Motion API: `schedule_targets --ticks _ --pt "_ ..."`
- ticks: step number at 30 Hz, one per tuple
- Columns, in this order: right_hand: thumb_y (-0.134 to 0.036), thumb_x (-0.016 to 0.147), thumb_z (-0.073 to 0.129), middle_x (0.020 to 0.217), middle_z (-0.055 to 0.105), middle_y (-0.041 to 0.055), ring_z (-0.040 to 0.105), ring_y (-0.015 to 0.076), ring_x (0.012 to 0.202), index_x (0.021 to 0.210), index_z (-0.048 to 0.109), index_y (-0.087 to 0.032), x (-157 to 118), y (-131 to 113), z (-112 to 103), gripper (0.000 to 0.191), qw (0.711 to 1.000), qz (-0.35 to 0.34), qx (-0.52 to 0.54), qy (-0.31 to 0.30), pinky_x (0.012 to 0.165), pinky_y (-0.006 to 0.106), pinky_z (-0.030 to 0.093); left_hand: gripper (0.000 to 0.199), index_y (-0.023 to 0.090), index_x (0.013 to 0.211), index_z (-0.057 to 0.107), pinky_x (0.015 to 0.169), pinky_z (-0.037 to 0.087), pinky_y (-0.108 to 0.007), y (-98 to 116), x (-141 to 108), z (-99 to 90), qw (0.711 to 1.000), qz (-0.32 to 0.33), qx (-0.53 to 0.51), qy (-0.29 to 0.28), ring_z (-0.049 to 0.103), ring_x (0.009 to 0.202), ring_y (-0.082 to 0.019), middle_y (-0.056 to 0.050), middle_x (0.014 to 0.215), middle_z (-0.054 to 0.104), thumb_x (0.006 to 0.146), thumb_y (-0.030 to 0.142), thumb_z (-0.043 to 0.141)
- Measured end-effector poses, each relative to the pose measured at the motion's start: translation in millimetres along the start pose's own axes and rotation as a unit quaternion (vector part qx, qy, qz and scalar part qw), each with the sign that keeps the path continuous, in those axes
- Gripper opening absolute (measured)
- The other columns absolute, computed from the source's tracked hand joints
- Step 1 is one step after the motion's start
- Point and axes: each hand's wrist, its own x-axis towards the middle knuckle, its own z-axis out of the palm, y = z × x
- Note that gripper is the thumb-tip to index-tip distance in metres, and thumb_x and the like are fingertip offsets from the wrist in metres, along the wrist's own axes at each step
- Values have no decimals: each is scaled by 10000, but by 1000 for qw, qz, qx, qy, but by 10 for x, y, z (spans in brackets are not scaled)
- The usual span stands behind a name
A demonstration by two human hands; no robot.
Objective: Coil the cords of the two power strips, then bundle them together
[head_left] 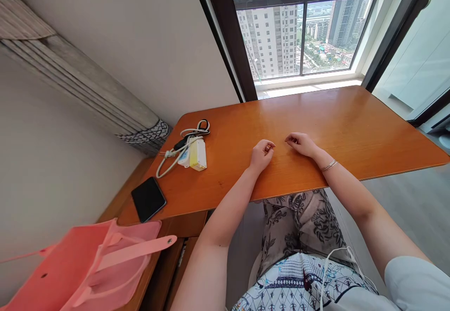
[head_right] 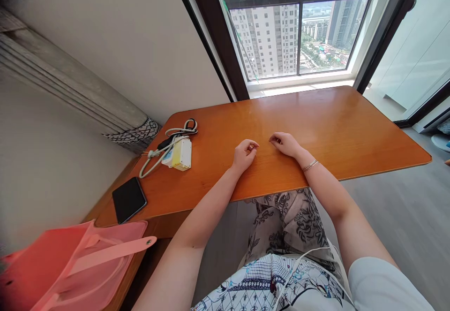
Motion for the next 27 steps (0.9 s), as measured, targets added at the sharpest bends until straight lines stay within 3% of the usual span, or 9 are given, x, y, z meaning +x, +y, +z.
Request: schedule_targets --ticks 27 --pt "-83 851 596 898 764 49 649 139 778 935 761 -168 -15 -63 12 203 997 17 -43 -57 732 246 496 169 189 828 661 567 468 -229 0 -5 -3 999 -5 8 -47 561 623 -105 -6 812 663 789 60 559"
